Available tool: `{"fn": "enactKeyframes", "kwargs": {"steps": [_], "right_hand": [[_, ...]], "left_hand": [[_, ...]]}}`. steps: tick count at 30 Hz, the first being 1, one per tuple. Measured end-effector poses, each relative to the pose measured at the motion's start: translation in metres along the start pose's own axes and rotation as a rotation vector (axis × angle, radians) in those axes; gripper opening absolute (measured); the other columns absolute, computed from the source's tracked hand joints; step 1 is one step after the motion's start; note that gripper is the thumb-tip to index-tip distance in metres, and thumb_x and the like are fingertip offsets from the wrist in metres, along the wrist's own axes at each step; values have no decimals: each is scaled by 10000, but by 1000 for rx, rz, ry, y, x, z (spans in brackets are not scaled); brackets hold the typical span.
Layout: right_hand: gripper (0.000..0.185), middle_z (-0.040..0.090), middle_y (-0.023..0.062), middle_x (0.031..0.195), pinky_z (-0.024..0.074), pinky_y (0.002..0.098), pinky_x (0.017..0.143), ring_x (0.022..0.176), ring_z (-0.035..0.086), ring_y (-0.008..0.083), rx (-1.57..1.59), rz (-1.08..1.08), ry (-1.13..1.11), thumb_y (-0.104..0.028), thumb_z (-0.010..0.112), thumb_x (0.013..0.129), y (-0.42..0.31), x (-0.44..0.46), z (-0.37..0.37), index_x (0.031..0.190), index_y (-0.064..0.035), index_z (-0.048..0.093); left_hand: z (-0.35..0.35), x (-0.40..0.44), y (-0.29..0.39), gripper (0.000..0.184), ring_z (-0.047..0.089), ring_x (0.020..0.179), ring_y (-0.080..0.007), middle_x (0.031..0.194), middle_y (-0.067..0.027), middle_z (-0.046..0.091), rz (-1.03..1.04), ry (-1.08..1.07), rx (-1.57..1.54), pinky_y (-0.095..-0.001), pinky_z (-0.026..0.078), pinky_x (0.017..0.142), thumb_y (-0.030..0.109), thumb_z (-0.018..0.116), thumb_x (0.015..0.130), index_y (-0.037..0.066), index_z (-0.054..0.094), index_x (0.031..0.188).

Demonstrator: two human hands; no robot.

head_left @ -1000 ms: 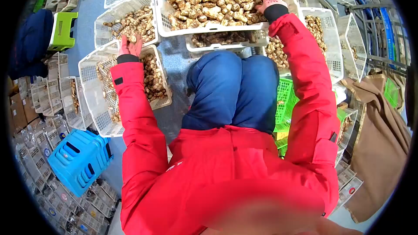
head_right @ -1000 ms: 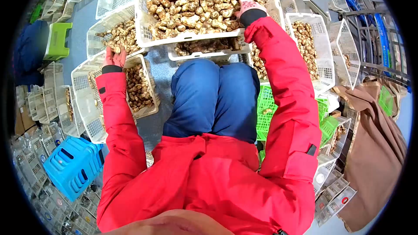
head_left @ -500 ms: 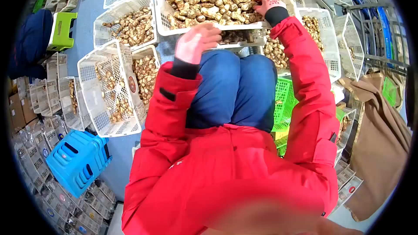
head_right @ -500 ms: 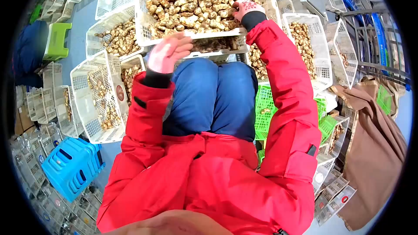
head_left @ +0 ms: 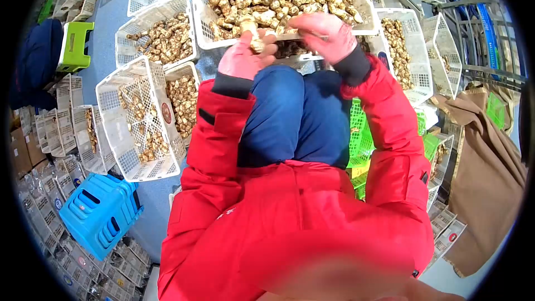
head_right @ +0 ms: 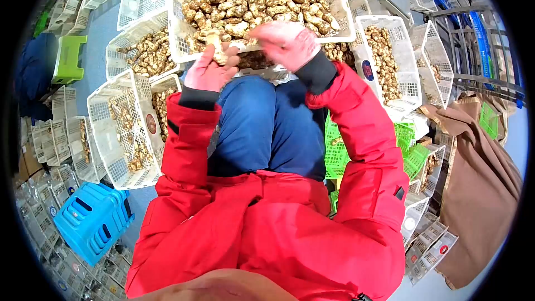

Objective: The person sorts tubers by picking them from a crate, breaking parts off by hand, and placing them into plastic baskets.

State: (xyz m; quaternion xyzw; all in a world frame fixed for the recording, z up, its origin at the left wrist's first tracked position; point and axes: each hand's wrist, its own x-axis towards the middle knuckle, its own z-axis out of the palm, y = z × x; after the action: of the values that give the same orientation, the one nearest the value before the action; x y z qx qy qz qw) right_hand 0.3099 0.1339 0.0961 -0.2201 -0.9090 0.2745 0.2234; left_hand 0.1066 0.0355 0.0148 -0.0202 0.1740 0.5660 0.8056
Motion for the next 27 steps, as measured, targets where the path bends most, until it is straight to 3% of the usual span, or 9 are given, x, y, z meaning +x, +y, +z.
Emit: {"fn": "enactKeyframes", "kwargs": {"steps": [2, 4, 8, 10, 12, 15, 18, 21, 27], "right_hand": [[332, 593, 133, 1008, 448, 364, 790, 907, 566, 296, -122, 259, 251, -194, 534, 779, 84, -7, 1, 1098, -100, 540], [439, 575, 144, 1065, 437, 361, 825, 961, 559, 285, -362, 717, 82, -323, 527, 785, 138, -8, -20, 1175, -127, 487], [495, 560, 114, 1115, 433, 374, 853, 1012, 545, 266, -747, 876, -240, -394, 545, 765, 167, 7, -3, 1198, -167, 468], [463, 564, 121, 1103, 435, 375, 851, 1012, 544, 265, -707, 881, -207, -362, 548, 766, 164, 9, -5, 1189, -185, 483], [381, 609, 97, 997, 474, 352, 781, 931, 586, 233, -535, 852, -47, -264, 574, 777, 179, -2, -14, 1145, -177, 530], [407, 579, 41, 858, 485, 265, 722, 753, 570, 146, 825, 884, 293, -168, 616, 789, 172, -31, -32, 1179, -136, 503], [486, 542, 85, 1028, 487, 306, 796, 874, 566, 194, 1468, 456, 267, -132, 575, 817, 127, -42, -31, 1264, -120, 385], [584, 485, 103, 1144, 422, 316, 875, 1055, 489, 217, 1430, 497, 326, -183, 573, 826, 81, -31, -18, 1326, -147, 274], [619, 484, 150, 1104, 425, 319, 847, 959, 515, 194, 1288, 486, 223, -124, 579, 808, 45, -50, -36, 1323, -50, 243]], "left_hand": [[-7, -10, 15, 327, 580, 845, -263, 985, -138, 573, 258, 98, 285, -363, 481, 691, 305, 388, 915, 36, 463, 1087], [-11, -29, 47, 323, 581, 866, -274, 1004, -145, 571, 286, 27, 180, -372, 498, 695, 294, 408, 909, 38, 460, 1097], [-72, -48, 126, 340, 546, 982, -274, 1122, -153, 523, 372, -74, 67, -371, 514, 771, 299, 435, 897, 35, 459, 1109], [-77, -51, 150, 414, 509, 1053, -278, 1173, -162, 489, 452, 204, 163, -403, 497, 796, 343, 474, 874, 30, 427, 1142], [-84, -50, 168, 647, 441, 1143, -295, 1252, -189, 423, 415, 363, 38, -426, 448, 871, 414, 513, 837, 17, 268, 1285], [-60, -51, 145, 620, 398, 1184, -290, 1301, -200, 362, 516, 356, 147, -412, 432, 894, 401, 477, 860, 9, 275, 1295], [-26, -34, 97, 569, 431, 1149, -295, 1294, -197, 375, 556, 314, 328, -377, 428, 897, 387, 440, 881, 0, 311, 1279], [2, -16, 56, 555, 460, 1111, -291, 1246, -210, 417, 394, 148, 427, -369, 439, 877, 366, 440, 885, -26, 319, 1260], [22, -12, 16, 466, 528, 1019, -243, 1187, -197, 474, 260, 126, 532, -313, 459, 834, 306, 397, 909, -37, 368, 1222]]}}
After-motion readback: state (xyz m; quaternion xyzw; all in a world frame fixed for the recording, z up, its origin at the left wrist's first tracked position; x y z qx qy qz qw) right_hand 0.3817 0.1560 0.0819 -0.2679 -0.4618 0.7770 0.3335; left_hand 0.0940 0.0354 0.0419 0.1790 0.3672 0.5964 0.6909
